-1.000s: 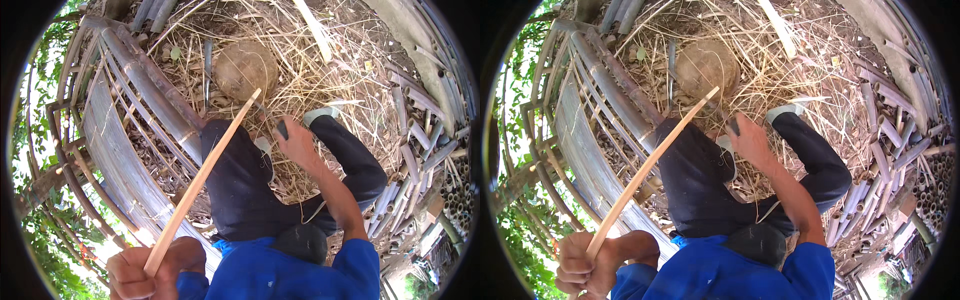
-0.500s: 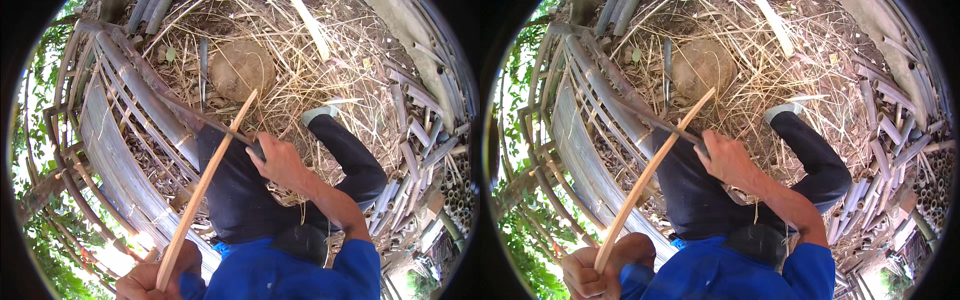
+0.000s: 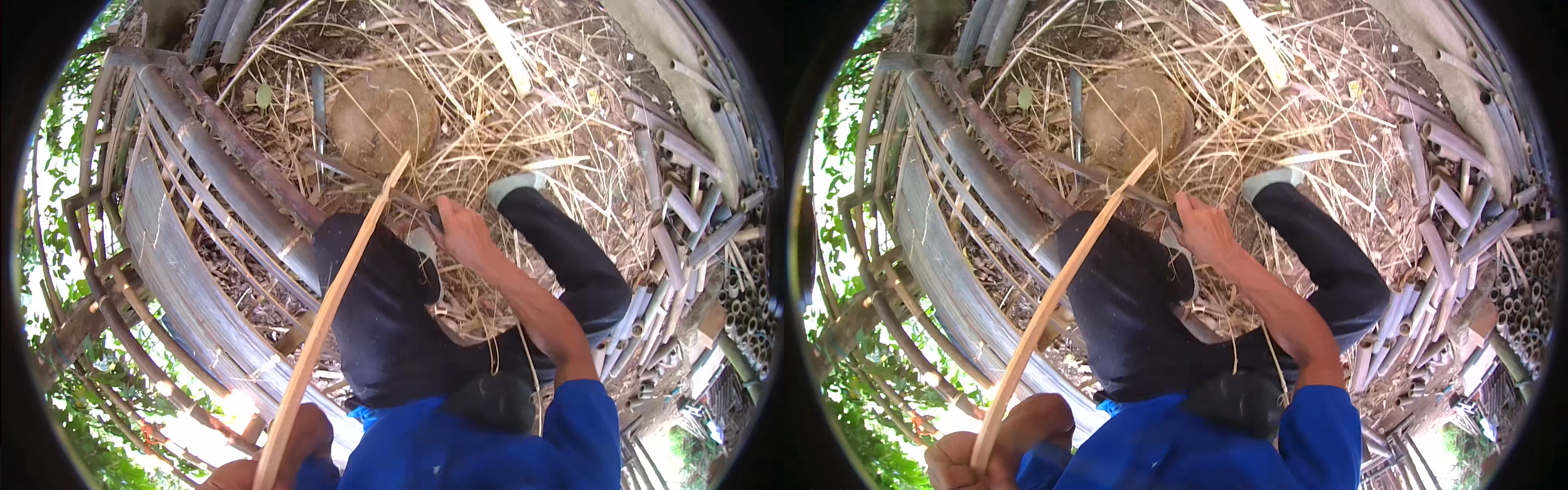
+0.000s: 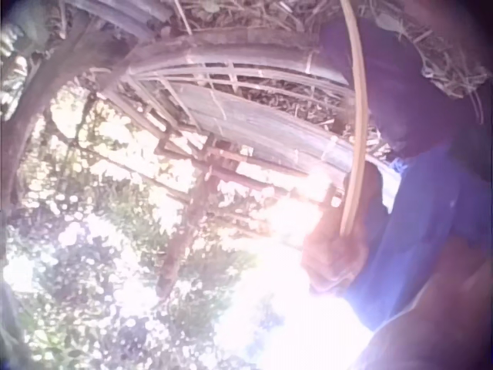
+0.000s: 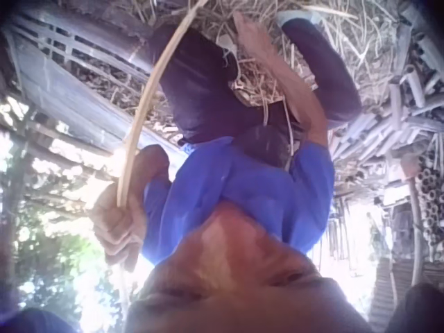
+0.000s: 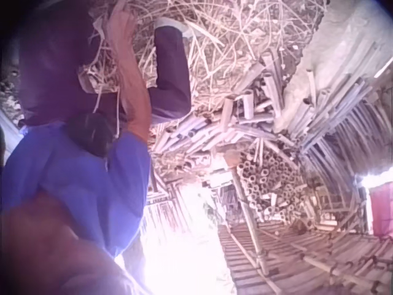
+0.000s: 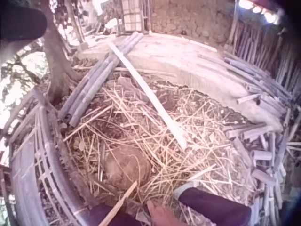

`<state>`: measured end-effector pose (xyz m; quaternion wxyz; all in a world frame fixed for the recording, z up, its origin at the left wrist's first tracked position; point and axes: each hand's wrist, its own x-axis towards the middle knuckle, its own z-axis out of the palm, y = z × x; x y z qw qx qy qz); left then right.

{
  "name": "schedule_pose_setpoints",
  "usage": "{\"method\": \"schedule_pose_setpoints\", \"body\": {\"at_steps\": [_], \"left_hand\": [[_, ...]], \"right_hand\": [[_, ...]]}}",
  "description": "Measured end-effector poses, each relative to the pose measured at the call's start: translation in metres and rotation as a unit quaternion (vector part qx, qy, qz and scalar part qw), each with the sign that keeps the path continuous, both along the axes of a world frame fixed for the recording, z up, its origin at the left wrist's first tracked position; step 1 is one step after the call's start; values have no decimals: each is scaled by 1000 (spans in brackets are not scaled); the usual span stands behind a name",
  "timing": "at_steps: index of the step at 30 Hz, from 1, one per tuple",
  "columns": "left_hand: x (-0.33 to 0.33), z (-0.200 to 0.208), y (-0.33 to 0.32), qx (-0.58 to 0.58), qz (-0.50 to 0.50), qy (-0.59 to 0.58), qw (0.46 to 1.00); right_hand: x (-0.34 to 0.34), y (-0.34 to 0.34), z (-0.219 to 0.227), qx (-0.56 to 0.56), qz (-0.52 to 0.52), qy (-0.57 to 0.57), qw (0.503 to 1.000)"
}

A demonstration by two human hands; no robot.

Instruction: The person uses a large knife to shave and split long strips of bamboo while sitting on the ground near a bamboo structure.

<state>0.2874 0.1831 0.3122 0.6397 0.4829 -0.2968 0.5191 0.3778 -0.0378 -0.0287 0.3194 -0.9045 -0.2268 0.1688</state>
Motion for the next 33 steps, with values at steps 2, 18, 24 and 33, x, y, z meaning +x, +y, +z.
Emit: {"method": "schedule_pose_setpoints", "body": {"at_steps": [2,18,24,33], "left_hand": [[4,1,5,69,-4,76,995],[-14,-2,6,52,33,169,984],[-13,-8,1,26,75,148,986],[-12,-13,-1,7,72,124,990]], "right_hand": [[18,-2,-49,-4,-10,12,1000],[-1,16,73,52,-34,36,997],[-41,22,159,198,85,-70,974],[-28,22,105,110,34,-42,992]]}}
